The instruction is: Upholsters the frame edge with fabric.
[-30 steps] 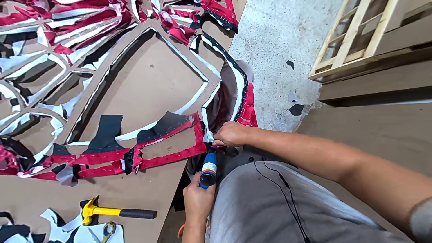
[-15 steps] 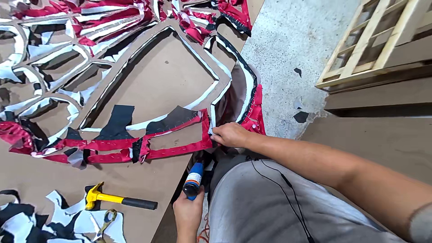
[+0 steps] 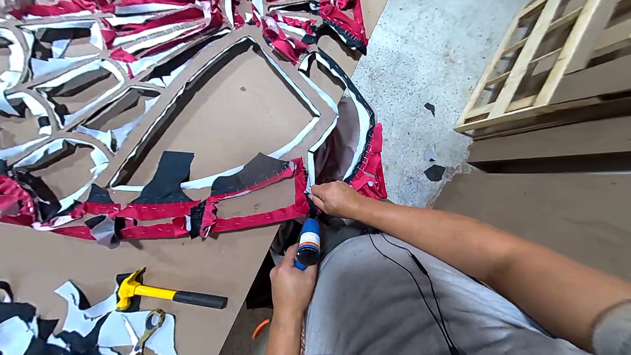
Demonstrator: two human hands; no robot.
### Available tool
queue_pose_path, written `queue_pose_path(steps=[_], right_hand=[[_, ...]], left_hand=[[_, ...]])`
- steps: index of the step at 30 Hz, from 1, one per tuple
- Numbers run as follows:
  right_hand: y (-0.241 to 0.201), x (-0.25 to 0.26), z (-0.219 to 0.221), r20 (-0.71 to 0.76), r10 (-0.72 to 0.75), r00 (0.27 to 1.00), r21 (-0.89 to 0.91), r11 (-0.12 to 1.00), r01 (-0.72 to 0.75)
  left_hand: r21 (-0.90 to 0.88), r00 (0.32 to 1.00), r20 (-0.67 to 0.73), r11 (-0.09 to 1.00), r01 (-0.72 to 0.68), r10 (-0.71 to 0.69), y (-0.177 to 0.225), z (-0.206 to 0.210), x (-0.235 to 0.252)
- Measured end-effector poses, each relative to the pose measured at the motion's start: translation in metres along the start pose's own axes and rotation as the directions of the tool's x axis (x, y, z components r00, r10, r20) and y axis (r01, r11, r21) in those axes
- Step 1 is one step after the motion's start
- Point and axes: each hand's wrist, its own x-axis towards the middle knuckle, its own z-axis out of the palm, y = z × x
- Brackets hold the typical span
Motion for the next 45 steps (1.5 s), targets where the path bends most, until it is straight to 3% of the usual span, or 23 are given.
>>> queue_pose_path(steps=[4, 11, 14, 17, 19, 21, 24, 27, 30, 34, 36, 39, 42, 45], right_hand=[[0.001, 0.000, -0.002, 0.002, -0.018, 1.000, -0.001, 1.000, 0.018], [0.001, 0.002, -0.003, 0.039, -0.024, 0.999, -0.003, 1.000, 0.024], [0.000, 0.003, -0.006, 0.067, -0.008, 0.998, 0.010, 1.000, 0.007], [0.001, 0.003, -0.014, 0.088, 0.016, 0.996, 0.046, 0.999, -0.020], [0.005, -0.005, -0.021, 0.007, 0.050, 0.999, 0.099, 0.994, -0.050], [0.009, -0.019, -0.034, -0.151, 0.090, 0.984, 0.191, 0.980, -0.061], [0.020, -0.054, -0.063, -0.369, 0.139, 0.919, 0.285, 0.958, -0.030], [0.035, -0.104, -0.092, -0.479, 0.238, 0.845, 0.322, 0.943, -0.083], [0.057, -0.154, -0.109, -0.530, 0.368, 0.764, 0.410, 0.900, -0.149], [0.084, -0.214, -0.109, -0.541, 0.553, 0.633, 0.560, 0.799, -0.219], [0.100, -0.237, -0.103, -0.552, 0.609, 0.569, 0.610, 0.761, -0.222], [0.125, -0.261, -0.098, -0.532, 0.665, 0.524, 0.669, 0.709, -0.221], [0.155, -0.278, -0.101, -0.471, 0.715, 0.518, 0.714, 0.653, -0.252], [0.187, -0.298, -0.122, -0.351, 0.758, 0.550, 0.751, 0.579, -0.319]], left_hand=[[0.022, 0.998, -0.044, 0.999, -0.039, 0.040, 0.003, 0.006, -0.005], [0.025, 0.995, -0.100, 1.000, 0.018, -0.015, 0.008, 0.019, -0.004], [0.001, 0.984, -0.023, 0.984, 0.176, -0.176, 0.017, 0.009, -0.002], [-0.226, 0.923, 0.017, 0.897, 0.379, -0.385, 0.007, -0.010, -0.003], [-0.331, 0.886, 0.003, 0.836, 0.438, -0.463, -0.008, -0.029, 0.001], [-0.323, 0.853, -0.004, 0.808, 0.493, -0.523, -0.019, -0.053, 0.010], [-0.245, 0.892, 0.004, 0.865, 0.439, -0.452, -0.034, -0.084, 0.023], [-0.131, 0.982, 0.017, 0.973, 0.188, -0.188, -0.049, -0.098, 0.048], [0.118, 0.995, -0.094, 0.992, 0.041, -0.030, -0.050, -0.095, 0.096], [0.329, 0.980, -0.076, 0.923, 0.198, -0.184, -0.034, -0.089, 0.152], [0.340, 0.982, -0.098, 0.922, 0.183, -0.159, -0.016, -0.083, 0.164], [0.250, 0.997, -0.076, 0.968, 0.008, 0.011, 0.032, -0.069, 0.165], [0.181, 0.990, -0.038, 0.976, -0.125, 0.134, 0.094, -0.033, 0.174], [0.149, 0.984, -0.036, 0.975, -0.165, 0.172, 0.165, 0.011, 0.192]])
